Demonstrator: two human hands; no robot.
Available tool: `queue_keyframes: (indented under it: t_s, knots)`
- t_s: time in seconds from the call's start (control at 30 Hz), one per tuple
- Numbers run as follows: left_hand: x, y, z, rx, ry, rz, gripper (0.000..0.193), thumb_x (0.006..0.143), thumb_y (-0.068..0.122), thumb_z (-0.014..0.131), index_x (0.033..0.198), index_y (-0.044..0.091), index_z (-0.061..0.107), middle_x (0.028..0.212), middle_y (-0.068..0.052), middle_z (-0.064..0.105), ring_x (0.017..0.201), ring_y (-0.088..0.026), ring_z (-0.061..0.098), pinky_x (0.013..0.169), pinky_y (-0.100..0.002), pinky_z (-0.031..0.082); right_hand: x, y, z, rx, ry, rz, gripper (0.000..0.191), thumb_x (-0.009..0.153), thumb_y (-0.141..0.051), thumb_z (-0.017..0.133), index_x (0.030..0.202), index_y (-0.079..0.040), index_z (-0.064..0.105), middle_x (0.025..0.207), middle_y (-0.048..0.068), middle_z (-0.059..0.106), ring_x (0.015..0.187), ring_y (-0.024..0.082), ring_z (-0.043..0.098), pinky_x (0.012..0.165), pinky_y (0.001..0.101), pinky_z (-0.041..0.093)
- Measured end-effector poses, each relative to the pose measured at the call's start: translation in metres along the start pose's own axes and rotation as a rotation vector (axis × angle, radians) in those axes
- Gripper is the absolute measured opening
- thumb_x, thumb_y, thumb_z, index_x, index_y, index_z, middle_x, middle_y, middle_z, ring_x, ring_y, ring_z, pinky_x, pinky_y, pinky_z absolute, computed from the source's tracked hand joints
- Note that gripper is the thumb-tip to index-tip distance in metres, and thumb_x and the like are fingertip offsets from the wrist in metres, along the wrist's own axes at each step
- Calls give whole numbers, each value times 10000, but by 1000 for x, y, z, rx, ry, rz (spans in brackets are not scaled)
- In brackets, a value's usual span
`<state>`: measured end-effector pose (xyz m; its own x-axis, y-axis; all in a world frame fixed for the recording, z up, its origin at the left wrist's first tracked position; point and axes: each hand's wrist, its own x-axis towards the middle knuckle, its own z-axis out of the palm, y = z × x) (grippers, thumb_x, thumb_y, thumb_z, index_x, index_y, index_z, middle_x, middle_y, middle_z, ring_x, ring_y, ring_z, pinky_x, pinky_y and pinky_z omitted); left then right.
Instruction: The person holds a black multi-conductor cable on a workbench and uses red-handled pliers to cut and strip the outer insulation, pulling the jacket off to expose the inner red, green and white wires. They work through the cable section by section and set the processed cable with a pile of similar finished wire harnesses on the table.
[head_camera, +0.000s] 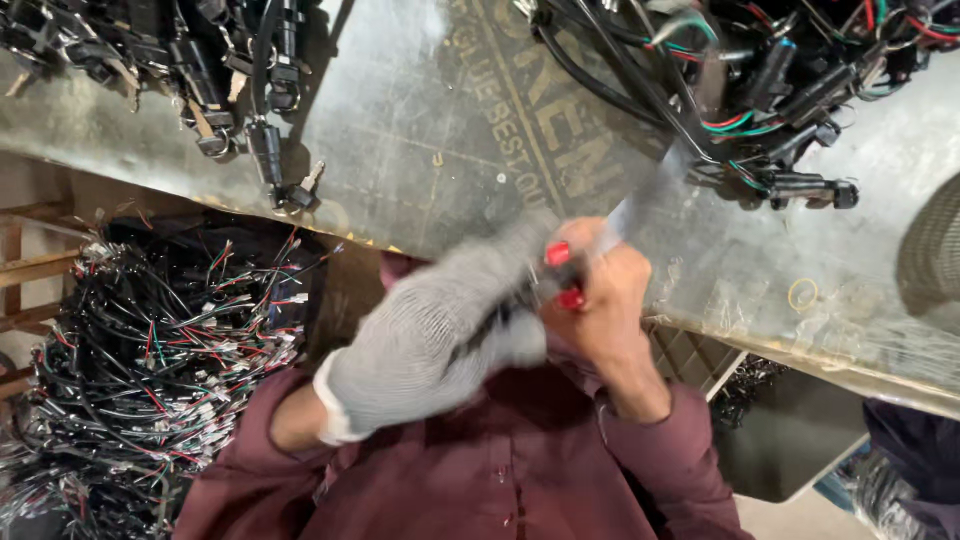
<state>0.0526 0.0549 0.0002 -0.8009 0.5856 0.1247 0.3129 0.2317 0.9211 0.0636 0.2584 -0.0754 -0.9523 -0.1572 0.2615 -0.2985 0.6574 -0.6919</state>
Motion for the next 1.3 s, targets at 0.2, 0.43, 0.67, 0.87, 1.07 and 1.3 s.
queue_keyframes:
  t_s: [0.2, 0.43, 0.67, 0.87, 1.07, 1.3]
  knots:
    - [-10, -10, 7, -354, -151, -154, 684, 969, 61, 696, 1590, 76, 411, 1076, -89, 633, 895, -169, 684, 834, -297, 576, 15, 25, -2, 302, -119, -205, 295, 744, -156, 828, 873, -64, 580, 885, 67, 619, 892, 277, 640, 817, 382, 431]
    - [2, 3, 12, 437, 51, -208, 711, 905, 163, 739, 1535, 46, 431, 1057, -147, 645, 895, -317, 656, 724, -423, 501, -1, 14, -2, 27, -95, -6, 250, 747, -166, 794, 868, -50, 609, 905, 106, 646, 871, 331, 637, 776, 404, 462]
    - [-19, -31, 4, 587, 230, -94, 536, 942, 177, 716, 1422, 67, 505, 1087, -137, 665, 943, -342, 661, 773, -436, 522, 5, 18, -3, -342, -40, -33, 543, 831, -541, 899, 951, -82, 636, 932, 83, 637, 923, 315, 608, 850, 444, 415]
    - [-13, -29, -123, 428, 739, -399, 419, 1005, 234, 680, 1380, 67, 596, 990, -91, 635, 827, -268, 590, 693, -398, 478, 49, 34, -44, -614, 113, -149, 570, 915, -541, 795, 1204, -74, 643, 1212, 123, 605, 1145, 355, 550, 946, 490, 379]
    - [18, -46, -74, 931, 692, -14, 524, 1006, 302, 704, 1457, 88, 547, 1218, -135, 615, 1119, -340, 541, 940, -466, 411, 94, 72, -73, -558, 181, -16, 174, 1044, -220, 751, 1132, -91, 675, 1087, 108, 686, 975, 363, 663, 819, 470, 481]
    - [53, -34, 18, 386, 207, 19, 553, 1003, 352, 699, 1495, 164, 527, 1420, -144, 599, 1329, -360, 547, 1134, -480, 417, 87, 102, -120, 1, 368, -113, 162, 1167, -121, 552, 1254, 10, 592, 1084, 110, 677, 829, 257, 689, 730, 352, 583]
